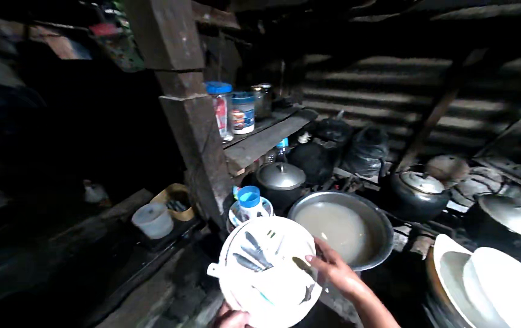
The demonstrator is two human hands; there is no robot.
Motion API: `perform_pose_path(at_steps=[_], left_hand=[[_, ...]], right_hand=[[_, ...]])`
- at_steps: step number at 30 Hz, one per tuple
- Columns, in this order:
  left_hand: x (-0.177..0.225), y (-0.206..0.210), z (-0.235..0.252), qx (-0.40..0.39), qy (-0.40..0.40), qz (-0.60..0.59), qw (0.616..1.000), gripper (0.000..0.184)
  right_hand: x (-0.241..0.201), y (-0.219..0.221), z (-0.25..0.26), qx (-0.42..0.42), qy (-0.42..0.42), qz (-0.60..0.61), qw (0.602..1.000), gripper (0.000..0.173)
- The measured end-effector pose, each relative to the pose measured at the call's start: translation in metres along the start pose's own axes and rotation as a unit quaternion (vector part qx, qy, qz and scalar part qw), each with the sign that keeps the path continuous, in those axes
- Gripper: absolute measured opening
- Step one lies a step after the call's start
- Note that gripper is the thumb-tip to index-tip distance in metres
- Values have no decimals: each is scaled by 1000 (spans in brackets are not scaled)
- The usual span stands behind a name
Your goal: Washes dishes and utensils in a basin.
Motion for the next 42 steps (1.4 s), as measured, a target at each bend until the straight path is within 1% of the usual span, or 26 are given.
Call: perform_pose_path(at_steps=[3, 5, 9, 10, 13, 16, 18, 20, 23, 24, 25, 26, 27, 28, 29, 30, 31, 32, 34, 35, 36, 37, 38, 39, 40, 42], left_hand=[[-25, 63, 47, -20, -50, 32, 998, 50], [-44, 93, 76, -26, -81, 57, 995, 53], [-77, 136, 130, -34, -127, 123, 984, 59], [-84, 143, 142, -35, -135, 138, 981, 59], [-96, 160, 171, -56, -148, 186, 970, 62], [-108, 171, 199, -90, -157, 233, 956, 73], [-118, 175, 215, -110, -172, 259, 944, 79], [-127, 178, 227, -118, -195, 276, 934, 75], [-139, 177, 241, -124, -227, 296, 919, 67], [-142, 176, 246, -127, -221, 319, 913, 64], [-142, 176, 249, -134, -196, 360, 902, 62], [-137, 178, 250, -144, -139, 424, 883, 64], [-129, 185, 248, -164, -65, 500, 848, 71], [-120, 196, 243, -197, 3, 571, 797, 82], [-113, 207, 239, -230, 72, 625, 743, 87], [-113, 218, 237, -263, 135, 662, 688, 88], [-116, 228, 237, -299, 171, 698, 628, 88], [-123, 236, 236, -335, 179, 738, 558, 88], [-144, 246, 238, -420, 178, 781, 426, 79], [-154, 249, 239, -459, 178, 788, 370, 72], [-163, 250, 241, -487, 172, 793, 324, 67], [-171, 250, 243, -501, 159, 799, 291, 65], [-177, 248, 244, -502, 142, 809, 271, 68], [-181, 246, 243, -495, 130, 818, 264, 71], [-183, 246, 242, -483, 132, 824, 266, 70], [-183, 247, 236, -452, 141, 835, 279, 59]], right_hand=[[25, -58, 24, 86, 49, -36, 994, 58], [52, -89, 44, 125, 83, -53, 987, 62], [90, -123, 67, 144, 175, -72, 971, 74], [100, -128, 71, 140, 199, -80, 967, 77], [128, -135, 85, 121, 261, -144, 947, 74], [144, -135, 96, 85, 308, -219, 922, 72], [157, -136, 102, 59, 318, -275, 906, 70], [163, -136, 101, 50, 331, -321, 886, 70], [164, -137, 93, 74, 341, -379, 857, 70], [164, -137, 92, 79, 346, -394, 848, 71], [163, -136, 91, 86, 357, -404, 838, 72], [162, -135, 90, 91, 369, -413, 828, 74], [162, -134, 90, 90, 379, -423, 818, 76], [162, -132, 90, 85, 388, -432, 810, 78], [162, -129, 90, 77, 395, -442, 802, 80], [161, -127, 90, 72, 398, -450, 796, 81], [159, -124, 90, 69, 401, -455, 792, 81], [157, -121, 89, 63, 401, -460, 790, 80], [155, -116, 88, 43, 397, -467, 789, 79], [154, -115, 88, 33, 391, -470, 791, 78], [154, -116, 87, 26, 382, -473, 794, 78], [154, -117, 85, 20, 374, -476, 796, 78], [154, -120, 83, 18, 370, -476, 797, 80], [154, -122, 81, 21, 372, -480, 795, 82], [155, -125, 81, 34, 375, -486, 789, 82], [154, -123, 86, 58, 386, -483, 784, 83]])
Point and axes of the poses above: each hand's wrist, its own z-axis towards the middle knuckle, its own y-axis out of the palm, x = y × z, the point moved 6 cm from there along z, towards the middle knuckle, and after that the axes turned 8 degrees about -z, right-handed, at the moved point
